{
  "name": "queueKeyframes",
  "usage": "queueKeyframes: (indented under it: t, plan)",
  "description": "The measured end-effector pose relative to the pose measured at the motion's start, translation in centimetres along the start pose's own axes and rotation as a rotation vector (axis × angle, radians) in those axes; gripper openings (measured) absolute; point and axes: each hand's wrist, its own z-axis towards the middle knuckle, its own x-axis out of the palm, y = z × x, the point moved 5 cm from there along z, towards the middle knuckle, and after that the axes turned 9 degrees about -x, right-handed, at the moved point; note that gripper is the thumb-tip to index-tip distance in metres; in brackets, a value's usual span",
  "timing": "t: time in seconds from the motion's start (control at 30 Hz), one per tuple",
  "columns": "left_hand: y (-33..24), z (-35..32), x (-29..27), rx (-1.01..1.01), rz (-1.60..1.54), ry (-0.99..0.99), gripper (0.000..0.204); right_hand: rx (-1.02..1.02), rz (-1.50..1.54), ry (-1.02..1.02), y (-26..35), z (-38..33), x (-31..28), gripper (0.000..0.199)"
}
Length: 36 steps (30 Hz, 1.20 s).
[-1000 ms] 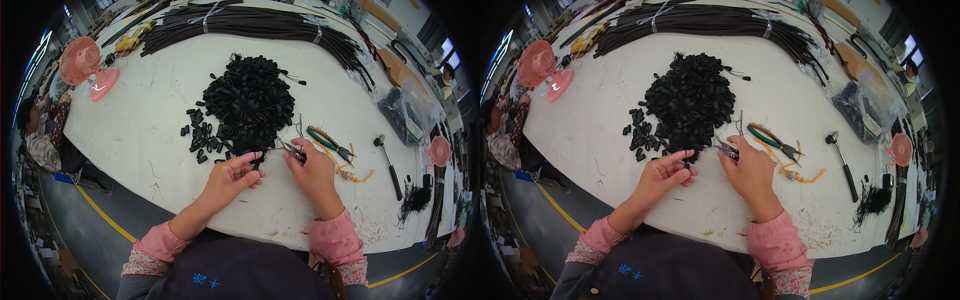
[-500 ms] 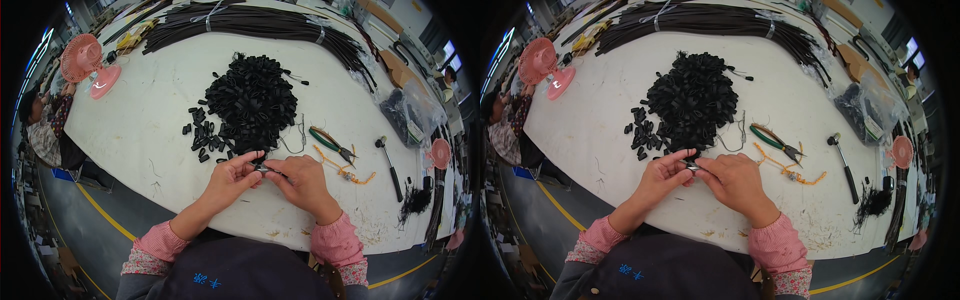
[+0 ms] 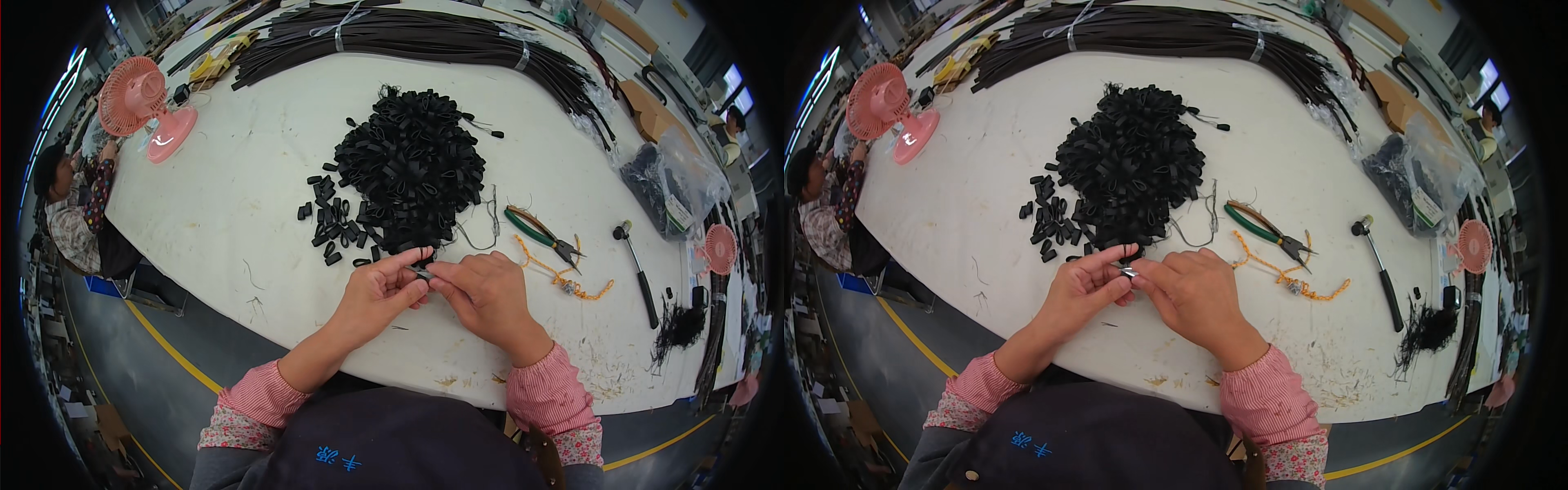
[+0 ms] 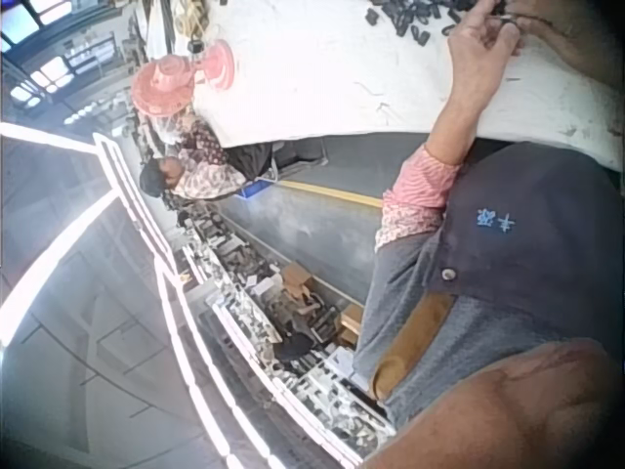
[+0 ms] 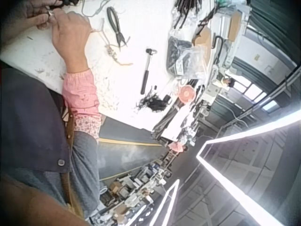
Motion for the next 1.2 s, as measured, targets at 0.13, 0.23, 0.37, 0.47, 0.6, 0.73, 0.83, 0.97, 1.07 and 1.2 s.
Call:
queueKeyframes:
  t: [0.13, 0.23, 0.37, 0.47, 0.6, 0.73, 0.83, 0.97, 1.07, 1.2]
  plan:
    - [-0.3, -0.1, 0.0, 0.01, -0.007, 0.016, 0.045, 0.076, 0.13, -0.042, -0.4, 0.0, -0.3, 0.015]
    - [-0.5, -0.2, 0.1, -0.012, -0.032, 0.044, 0.045, 0.266, 0.36, -0.072, -1.3, -0.3, -0.7, 0.018]
    - [0.2, -0.1, 0.0, -0.05, -0.141, 0.105, 0.045, 0.318, 0.42, 0.064, -1.4, -0.5, 0.1, 0.022]
    - [0.3, -0.1, 0.1, -0.066, -0.2, 0.133, 0.045, 0.287, 0.45, 0.018, -1.3, -0.5, 0.5, 0.022]
    - [0.2, -0.1, 0.1, -0.078, -0.21, 0.15, 0.046, 0.298, 0.504, -0.013, -1.5, -0.6, 1.4, 0.022]
    - [0.2, -0.1, 0.1, -0.078, -0.177, 0.153, 0.046, 0.255, 0.468, -0.014, -1.5, -0.5, 1.7, 0.02]
    - [0.0, -0.1, 0.2, -0.087, -0.181, 0.165, 0.046, 0.269, 0.492, 0.012, -1.4, -0.3, 1.7, 0.018]
    - [-0.6, -0.4, 0.4, -0.078, -0.198, 0.151, 0.045, 0.256, 0.435, -0.052, -1.5, -0.3, 1.3, 0.018]
    - [-1.1, -0.8, -0.7, -0.07, -0.147, -0.012, 0.043, 0.369, 0.393, -0.082, -2.3, -0.5, 1.0, 0.022]
    - [-3.1, -1.3, -4.2, 0.198, 0.206, -0.318, 0.031, 0.37, 0.166, -0.006, -2.2, -0.4, 1.1, 0.027]
